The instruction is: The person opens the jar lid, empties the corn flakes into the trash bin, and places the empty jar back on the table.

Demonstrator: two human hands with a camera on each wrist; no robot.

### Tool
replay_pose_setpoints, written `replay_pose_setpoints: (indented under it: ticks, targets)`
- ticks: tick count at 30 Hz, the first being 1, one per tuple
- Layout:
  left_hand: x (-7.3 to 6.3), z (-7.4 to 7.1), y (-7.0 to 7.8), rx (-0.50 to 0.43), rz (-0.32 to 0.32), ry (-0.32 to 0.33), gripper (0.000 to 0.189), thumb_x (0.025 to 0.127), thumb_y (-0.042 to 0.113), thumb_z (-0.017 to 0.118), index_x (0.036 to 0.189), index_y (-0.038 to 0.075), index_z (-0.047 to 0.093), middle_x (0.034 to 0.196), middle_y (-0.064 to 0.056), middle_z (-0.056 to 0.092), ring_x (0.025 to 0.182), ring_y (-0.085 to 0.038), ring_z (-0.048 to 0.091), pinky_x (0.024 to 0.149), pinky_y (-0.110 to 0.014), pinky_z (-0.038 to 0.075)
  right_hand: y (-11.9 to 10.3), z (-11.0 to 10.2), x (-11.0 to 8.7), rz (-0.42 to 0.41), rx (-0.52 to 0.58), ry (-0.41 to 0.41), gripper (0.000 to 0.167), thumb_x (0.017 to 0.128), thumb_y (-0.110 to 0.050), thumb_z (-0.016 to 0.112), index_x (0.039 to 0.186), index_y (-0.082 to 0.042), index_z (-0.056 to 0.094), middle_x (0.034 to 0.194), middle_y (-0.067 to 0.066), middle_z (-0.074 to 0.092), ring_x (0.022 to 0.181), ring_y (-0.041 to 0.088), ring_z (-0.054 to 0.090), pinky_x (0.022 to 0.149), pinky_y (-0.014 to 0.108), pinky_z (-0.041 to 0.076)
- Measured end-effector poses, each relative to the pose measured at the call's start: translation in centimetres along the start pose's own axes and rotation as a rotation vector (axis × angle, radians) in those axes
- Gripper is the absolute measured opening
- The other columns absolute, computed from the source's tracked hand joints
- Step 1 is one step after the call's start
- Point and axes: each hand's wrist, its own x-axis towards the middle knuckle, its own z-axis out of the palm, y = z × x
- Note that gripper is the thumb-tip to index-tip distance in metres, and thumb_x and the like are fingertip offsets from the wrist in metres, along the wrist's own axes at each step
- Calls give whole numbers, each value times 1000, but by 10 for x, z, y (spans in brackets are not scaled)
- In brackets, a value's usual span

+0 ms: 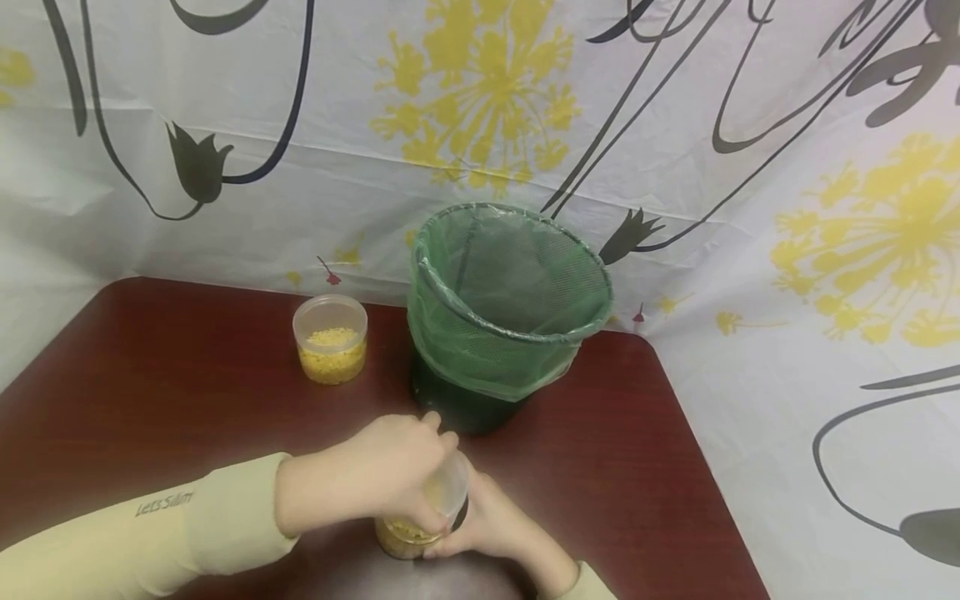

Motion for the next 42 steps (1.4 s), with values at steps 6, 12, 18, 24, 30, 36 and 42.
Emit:
replay_pose_setpoints:
  ticks: [6,12,18,24,30,36,42]
  targets:
    - [-5,1,-10,-74,-49,42,63,56,53,76,103,12,66,85,-3,48,68,-19,53,53,-34,46,0,0,1,3,-3,-13,121,59,-31,93,152,-22,17,131,-2,53,117,13,53,100,34,41]
    - [-11,5,-21,-106,-79,88,70,61,56,75,116,14,67,89,-3,48,74,-18,51,56,-33,46,0,0,1,1,-40,-9,116,58,-33,93,150,-22,22,129,-3,55,117,13,52,99,35,42]
    - [-15,10,-26,-125,-85,129,73,62,57,74,120,14,66,89,-2,45,76,-17,48,58,-31,45,1,1,2,0,-51,1,105,57,-34,93,143,-25,32,125,-6,56,114,11,54,97,33,43]
    - [-19,15,-29,-123,-79,157,76,62,56,75,124,14,65,93,-4,46,80,-18,46,61,-31,45,1,1,1,-4,-44,8,96,57,-34,93,135,-25,38,123,-7,57,111,10,55,95,33,44]
    - [-24,20,-36,-109,-76,198,78,62,54,74,127,13,63,100,-5,48,83,-20,45,66,-33,45,0,2,1,10,-36,14,86,56,-31,94,125,-23,42,117,-9,58,107,9,56,94,32,44]
    - [-30,24,-44,-101,-101,204,78,62,51,75,128,14,62,104,-7,49,86,-21,45,68,-33,44,0,2,1,17,-14,15,85,57,-30,94,125,-23,43,117,-8,58,107,10,56,95,33,43]
    - [-37,25,-52,-116,-143,197,77,63,51,75,130,15,61,109,-8,50,91,-22,47,68,-34,45,-1,1,1,20,1,6,83,56,-29,94,123,-23,44,116,-9,59,107,10,56,95,33,44]
